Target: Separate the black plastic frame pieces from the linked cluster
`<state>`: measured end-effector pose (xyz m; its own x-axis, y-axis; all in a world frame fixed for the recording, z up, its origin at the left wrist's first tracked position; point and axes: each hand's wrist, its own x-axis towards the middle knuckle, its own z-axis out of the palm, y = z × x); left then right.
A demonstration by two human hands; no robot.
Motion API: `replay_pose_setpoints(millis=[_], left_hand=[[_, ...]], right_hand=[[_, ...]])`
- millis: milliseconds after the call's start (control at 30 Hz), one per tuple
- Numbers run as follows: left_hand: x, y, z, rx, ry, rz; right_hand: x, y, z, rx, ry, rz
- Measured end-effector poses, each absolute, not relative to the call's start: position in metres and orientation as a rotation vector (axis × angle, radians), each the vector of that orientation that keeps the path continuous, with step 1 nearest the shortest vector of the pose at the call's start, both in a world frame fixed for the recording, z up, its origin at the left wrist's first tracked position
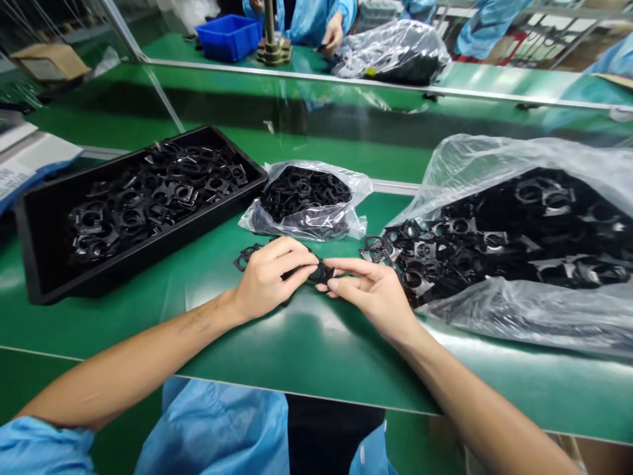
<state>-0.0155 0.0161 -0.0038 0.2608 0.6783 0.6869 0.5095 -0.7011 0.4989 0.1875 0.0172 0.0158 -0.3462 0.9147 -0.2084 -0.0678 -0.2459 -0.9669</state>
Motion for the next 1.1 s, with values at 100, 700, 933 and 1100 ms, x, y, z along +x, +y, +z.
replay_pose_setpoints(millis=[100, 700, 933, 1100], left_hand=[[-0.0152, 0.0156, -0.0043, 2.344, 1.107, 1.419], [-0.0123, 0.0123, -0.0034, 2.309, 1.076, 1.441], [-0.0127, 0.0115, -0.0009, 2.325, 1.075, 1.489], [-0.0114, 0.0108, -0.0042, 2.395, 1.083, 1.453]], right_hand=[[0.1879, 0.0168, 0.0161, -1.102, -1.249, 1.694], [0.1866, 0.0147, 0.0193, -1.115, -1.230, 1.680], [0.1877, 0.0166, 0.0174, -1.140, -1.251, 1.610], [0.1859, 0.0139, 0.0154, -1.140, -1.260, 1.627]])
